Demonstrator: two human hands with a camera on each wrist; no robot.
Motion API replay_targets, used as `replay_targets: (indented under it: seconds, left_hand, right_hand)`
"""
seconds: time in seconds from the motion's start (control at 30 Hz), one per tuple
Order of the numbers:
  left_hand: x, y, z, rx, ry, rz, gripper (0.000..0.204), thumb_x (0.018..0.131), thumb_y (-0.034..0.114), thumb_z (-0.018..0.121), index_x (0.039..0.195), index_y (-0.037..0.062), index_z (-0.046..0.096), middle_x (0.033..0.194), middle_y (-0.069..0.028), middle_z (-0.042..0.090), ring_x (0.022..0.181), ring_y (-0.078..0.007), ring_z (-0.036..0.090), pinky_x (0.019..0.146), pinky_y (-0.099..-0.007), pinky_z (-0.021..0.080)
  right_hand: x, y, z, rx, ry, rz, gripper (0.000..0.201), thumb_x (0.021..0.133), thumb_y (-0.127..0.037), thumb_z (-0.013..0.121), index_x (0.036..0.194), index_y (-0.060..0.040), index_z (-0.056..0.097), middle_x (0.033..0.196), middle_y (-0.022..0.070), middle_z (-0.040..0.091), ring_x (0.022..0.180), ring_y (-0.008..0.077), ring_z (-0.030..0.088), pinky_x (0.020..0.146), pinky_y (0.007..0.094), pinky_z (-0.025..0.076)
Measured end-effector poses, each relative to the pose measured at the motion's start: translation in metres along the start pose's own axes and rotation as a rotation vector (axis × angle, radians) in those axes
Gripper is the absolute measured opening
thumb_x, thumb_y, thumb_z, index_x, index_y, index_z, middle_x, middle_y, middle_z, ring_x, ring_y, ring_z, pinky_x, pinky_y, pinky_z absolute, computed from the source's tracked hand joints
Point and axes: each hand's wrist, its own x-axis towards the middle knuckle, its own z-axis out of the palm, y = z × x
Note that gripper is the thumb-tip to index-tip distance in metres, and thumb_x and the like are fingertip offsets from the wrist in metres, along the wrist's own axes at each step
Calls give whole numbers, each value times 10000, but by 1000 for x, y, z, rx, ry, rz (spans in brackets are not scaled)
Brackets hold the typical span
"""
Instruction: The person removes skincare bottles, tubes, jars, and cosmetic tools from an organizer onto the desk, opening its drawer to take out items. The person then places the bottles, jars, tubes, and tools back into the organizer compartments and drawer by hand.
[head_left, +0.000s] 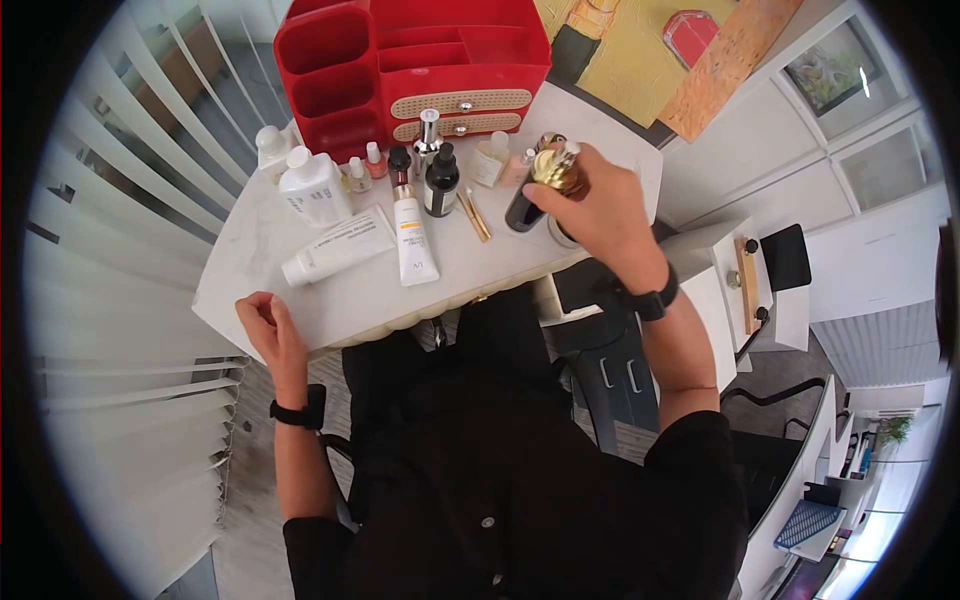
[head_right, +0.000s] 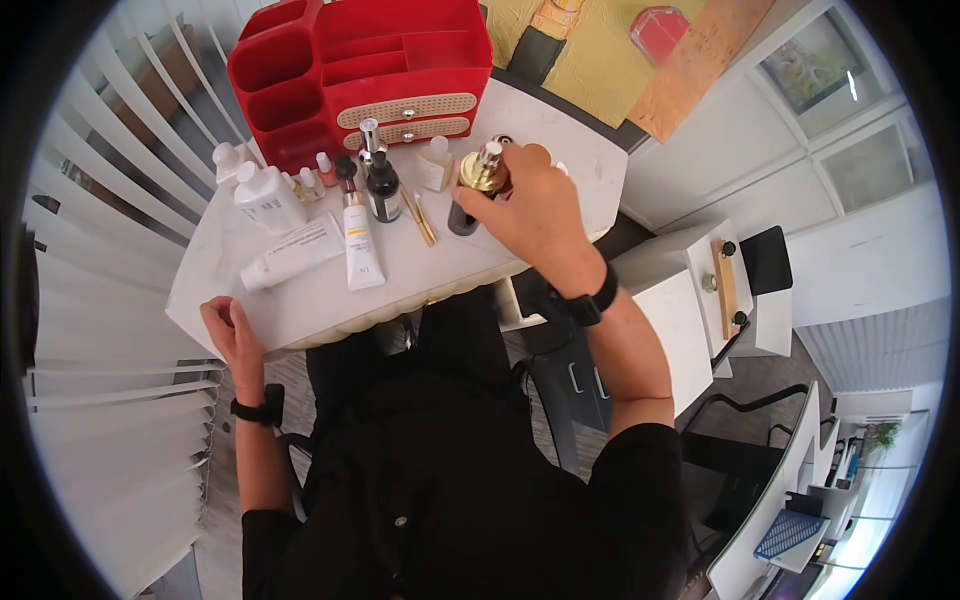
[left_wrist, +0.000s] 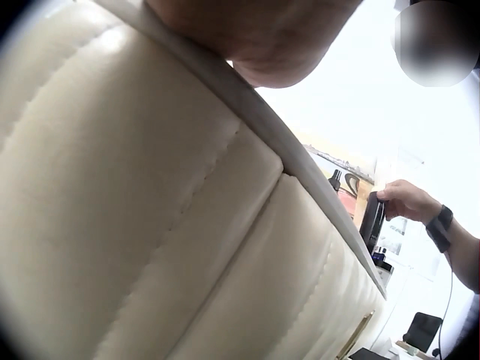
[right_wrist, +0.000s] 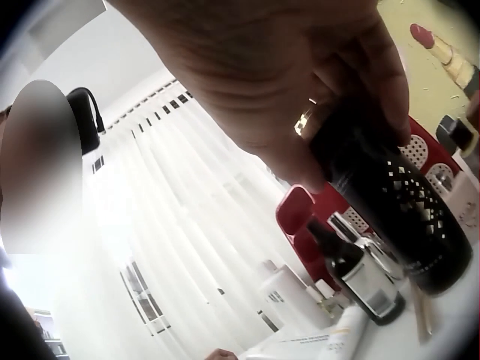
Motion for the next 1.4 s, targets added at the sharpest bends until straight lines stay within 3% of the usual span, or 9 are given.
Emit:
replay_targets:
  seconds: [0.17,0.27,0.6,0.8,0.93,1.03,1.2,1.33,1.4]
  left_hand:
    - [0,-1,1,14,18,12,73,1006,61,535,1053,6,528,923,-35,476,785,-110,428,724,-265,411]
    - [1,-6,3,11,37,22,70,999,58,542,1047,8,531,914,-33,477,772,-108,426,710,-263,407]
    - [1,-1,2,60,19,34,73,993,65,548,1038,9,537,902,-36,484,765,-113,434,708,-270,412]
    - [1,0,2,38,24,67,87,1026,89,522,1045,5,533,936,-48,501,808,-131,452,755,-282,423]
    - [2,-2,2,38,24,89,110,1038,106,511,1060,1,536,954,-54,509,832,-138,461,783,-287,422]
    - [3,-4,3,4,29,87,126,1048,118,506,1070,-1,537,969,-55,515,852,-143,467,809,-289,421]
    - [3,-7,2,-25,25,61,129,1049,129,516,1074,5,541,977,-46,517,857,-132,470,813,-281,421]
    - [3,-8,1,-18,31,43,131,1047,133,523,1078,8,545,976,-44,521,852,-126,470,807,-283,427]
    - [3,-8,1,25,28,42,136,1046,137,527,1079,7,547,972,-43,524,847,-126,472,800,-286,431]
  right_hand:
    - [-7,15,31,-78,-7,23,489,792,-348,831,1078,14,667,912,187,714,859,363,703,729,440,553]
    - [-5,18,37,-64,6,-3,538,809,-355,817,1166,12,651,926,194,722,873,403,694,750,457,557]
    - [-20,16,26,-87,-88,48,704,831,-363,812,1354,37,564,1123,212,715,1024,366,689,857,412,552]
    - [-40,14,-12,299,342,154,378,943,-205,738,1238,22,672,1155,129,734,930,185,711,838,335,558]
    - [-59,79,-15,212,535,284,421,936,-219,750,1269,24,664,1163,142,733,964,202,712,849,336,559]
    - [-81,106,-2,240,475,407,519,913,-251,780,1325,27,634,1218,171,714,1041,228,705,873,344,558]
    - [-108,95,32,150,218,256,835,818,-284,855,1481,46,469,1300,222,650,1109,304,671,869,391,567]
    - [-106,103,49,61,185,247,853,801,-251,853,1482,61,447,1250,228,655,1087,331,662,849,403,570]
    - [-105,102,51,45,185,326,842,791,-241,857,1482,52,473,1263,221,661,1088,300,672,822,362,574]
